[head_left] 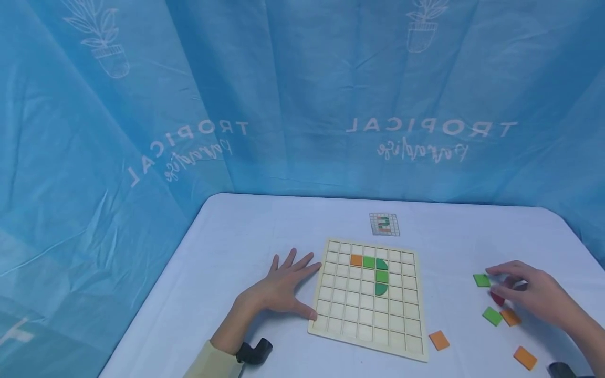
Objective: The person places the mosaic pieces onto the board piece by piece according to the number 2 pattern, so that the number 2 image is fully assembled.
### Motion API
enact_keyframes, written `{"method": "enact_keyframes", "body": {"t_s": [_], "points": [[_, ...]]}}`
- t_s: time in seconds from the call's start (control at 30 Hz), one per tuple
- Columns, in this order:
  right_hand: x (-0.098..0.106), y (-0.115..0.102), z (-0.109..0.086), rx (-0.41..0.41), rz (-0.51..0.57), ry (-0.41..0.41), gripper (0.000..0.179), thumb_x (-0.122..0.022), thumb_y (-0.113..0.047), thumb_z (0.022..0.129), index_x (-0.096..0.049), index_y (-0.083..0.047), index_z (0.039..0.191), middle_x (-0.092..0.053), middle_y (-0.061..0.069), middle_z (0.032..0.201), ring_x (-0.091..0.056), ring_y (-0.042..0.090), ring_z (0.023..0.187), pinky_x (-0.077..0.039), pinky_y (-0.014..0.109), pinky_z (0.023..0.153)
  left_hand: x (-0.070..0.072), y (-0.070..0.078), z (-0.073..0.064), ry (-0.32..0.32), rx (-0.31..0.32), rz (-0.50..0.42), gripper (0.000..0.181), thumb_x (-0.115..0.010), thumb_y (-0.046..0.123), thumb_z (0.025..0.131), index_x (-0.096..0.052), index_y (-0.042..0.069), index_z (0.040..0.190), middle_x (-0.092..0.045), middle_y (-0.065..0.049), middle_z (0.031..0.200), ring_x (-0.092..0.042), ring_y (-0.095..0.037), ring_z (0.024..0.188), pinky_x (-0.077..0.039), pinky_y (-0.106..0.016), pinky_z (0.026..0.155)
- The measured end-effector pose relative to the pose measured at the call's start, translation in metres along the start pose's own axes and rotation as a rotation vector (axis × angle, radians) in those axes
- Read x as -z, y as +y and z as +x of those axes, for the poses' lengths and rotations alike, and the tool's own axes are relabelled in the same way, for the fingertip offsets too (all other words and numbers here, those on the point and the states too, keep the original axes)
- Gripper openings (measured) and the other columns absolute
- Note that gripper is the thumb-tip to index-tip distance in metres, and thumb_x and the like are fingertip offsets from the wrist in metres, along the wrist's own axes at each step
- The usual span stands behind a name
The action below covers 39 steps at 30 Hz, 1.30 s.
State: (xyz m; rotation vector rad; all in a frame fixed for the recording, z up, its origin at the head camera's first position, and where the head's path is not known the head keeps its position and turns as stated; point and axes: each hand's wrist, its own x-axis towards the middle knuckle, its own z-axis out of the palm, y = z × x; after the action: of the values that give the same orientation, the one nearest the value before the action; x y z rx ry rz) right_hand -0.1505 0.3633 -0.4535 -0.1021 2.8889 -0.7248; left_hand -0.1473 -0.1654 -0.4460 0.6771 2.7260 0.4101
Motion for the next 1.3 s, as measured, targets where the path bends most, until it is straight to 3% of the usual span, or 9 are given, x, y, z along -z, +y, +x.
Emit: {"method": "enact_keyframes", "body": {"t_s": [0.4,0.93,1.3], "points": [[-0.004,-0.009,0.008,0.060,0.064,-0.071,0.047,-0.075,-0.029,0.084,-0.063,-0.004,0.121,-0.059,0.006,0.100,-0.058,0.016,0.069,-0.050,0.028,0.055,-0.002,-0.001,0.000,0.013,-0.001,-0.008,0.112,-0.066,0.082,0.059,-0.026,0.035,0.152,-0.009,0.006,0.160,0.008,-0.029,0.145,0.008,-0.060,0.109],[-0.005,-0.008,0.008,0.103,0.003,-0.062,0.040,-0.075,-0.023,0.083,-0.068,-0.002,0.116,-0.061,0.004,0.098,-0.056,0.017,0.076,-0.051,0.025,0.056,-0.003,-0.002,0.002,0.004,0.008,0.005,0.113,-0.064,0.084,0.058,-0.024,0.036,0.153,-0.008,0.008,0.160,0.010,-0.028,0.145,0.008,-0.059,0.110],[-0.008,-0.011,0.008,0.097,0.034,-0.061,0.040,-0.075,-0.023,0.083,-0.068,-0.004,0.118,-0.060,0.003,0.097,-0.056,0.016,0.070,-0.050,0.025,0.054,-0.003,-0.002,0.002,0.002,0.011,0.012,0.113,-0.064,0.084,0.059,-0.024,0.036,0.153,-0.008,0.007,0.160,0.009,-0.027,0.145,0.008,-0.059,0.110]]}}
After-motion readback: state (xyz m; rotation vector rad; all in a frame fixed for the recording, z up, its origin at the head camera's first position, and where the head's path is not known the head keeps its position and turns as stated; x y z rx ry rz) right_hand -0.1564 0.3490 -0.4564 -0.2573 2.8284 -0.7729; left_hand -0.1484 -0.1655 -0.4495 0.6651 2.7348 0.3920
